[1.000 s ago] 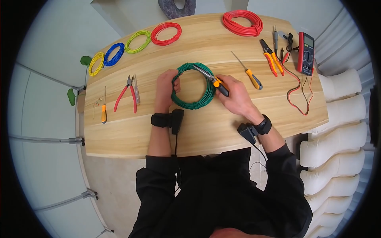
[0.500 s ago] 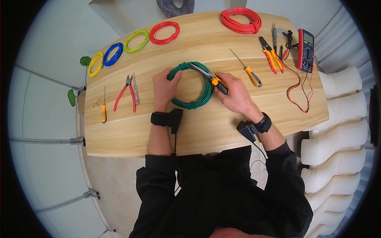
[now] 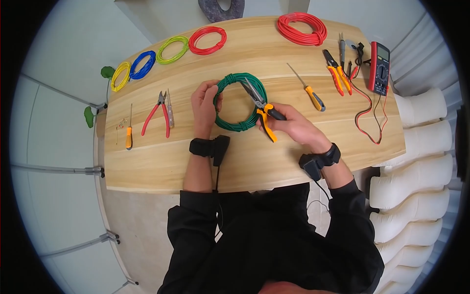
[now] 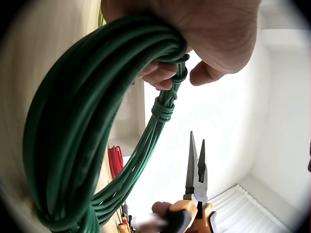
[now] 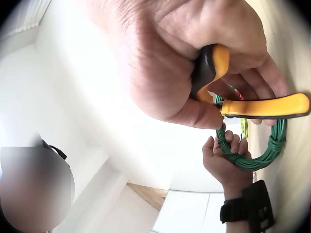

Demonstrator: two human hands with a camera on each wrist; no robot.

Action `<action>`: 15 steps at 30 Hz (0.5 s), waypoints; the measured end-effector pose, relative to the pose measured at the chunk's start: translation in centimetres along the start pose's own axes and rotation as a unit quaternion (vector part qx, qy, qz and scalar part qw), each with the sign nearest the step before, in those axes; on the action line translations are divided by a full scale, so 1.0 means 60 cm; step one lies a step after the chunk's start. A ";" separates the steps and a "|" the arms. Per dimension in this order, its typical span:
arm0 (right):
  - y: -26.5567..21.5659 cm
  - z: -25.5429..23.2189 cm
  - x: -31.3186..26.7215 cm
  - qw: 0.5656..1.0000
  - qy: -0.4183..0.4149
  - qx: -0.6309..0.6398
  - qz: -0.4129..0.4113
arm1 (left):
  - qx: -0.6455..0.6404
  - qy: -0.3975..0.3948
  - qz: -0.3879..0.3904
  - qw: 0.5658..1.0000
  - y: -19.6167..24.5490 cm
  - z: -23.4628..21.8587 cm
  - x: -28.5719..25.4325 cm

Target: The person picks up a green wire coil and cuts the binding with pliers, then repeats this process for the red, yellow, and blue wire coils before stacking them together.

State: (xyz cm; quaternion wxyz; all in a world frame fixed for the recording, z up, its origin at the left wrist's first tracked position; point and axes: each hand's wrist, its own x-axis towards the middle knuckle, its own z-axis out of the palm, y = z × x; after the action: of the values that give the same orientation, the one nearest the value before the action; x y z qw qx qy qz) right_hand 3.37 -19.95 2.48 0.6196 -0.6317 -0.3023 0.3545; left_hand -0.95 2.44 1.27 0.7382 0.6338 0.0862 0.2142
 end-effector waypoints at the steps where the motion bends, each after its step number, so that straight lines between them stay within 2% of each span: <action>1: -0.002 0.000 -0.001 0.999 -0.014 0.049 0.017 | -0.004 0.001 0.005 1.000 0.001 0.001 0.000; 2: -0.004 0.000 -0.003 0.994 -0.028 0.098 0.034 | -0.004 0.001 0.005 1.000 0.000 0.001 0.000; 5: -0.007 0.004 -0.003 0.990 -0.034 0.128 0.056 | 0.018 0.003 0.031 0.999 -0.002 0.002 -0.001; 11: -0.003 0.012 0.000 0.996 -0.050 0.057 0.051 | -0.006 -0.005 0.071 0.997 0.008 0.014 -0.013; 15: -0.004 0.016 -0.001 0.996 -0.049 0.064 0.048 | 0.059 -0.005 0.134 0.989 0.013 0.025 -0.022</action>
State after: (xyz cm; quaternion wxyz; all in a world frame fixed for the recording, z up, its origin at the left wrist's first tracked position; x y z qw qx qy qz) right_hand 2.57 -19.48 2.73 0.6255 -0.5861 -0.2788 0.4330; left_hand -1.70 0.61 2.09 0.6645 0.6832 0.0096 0.3026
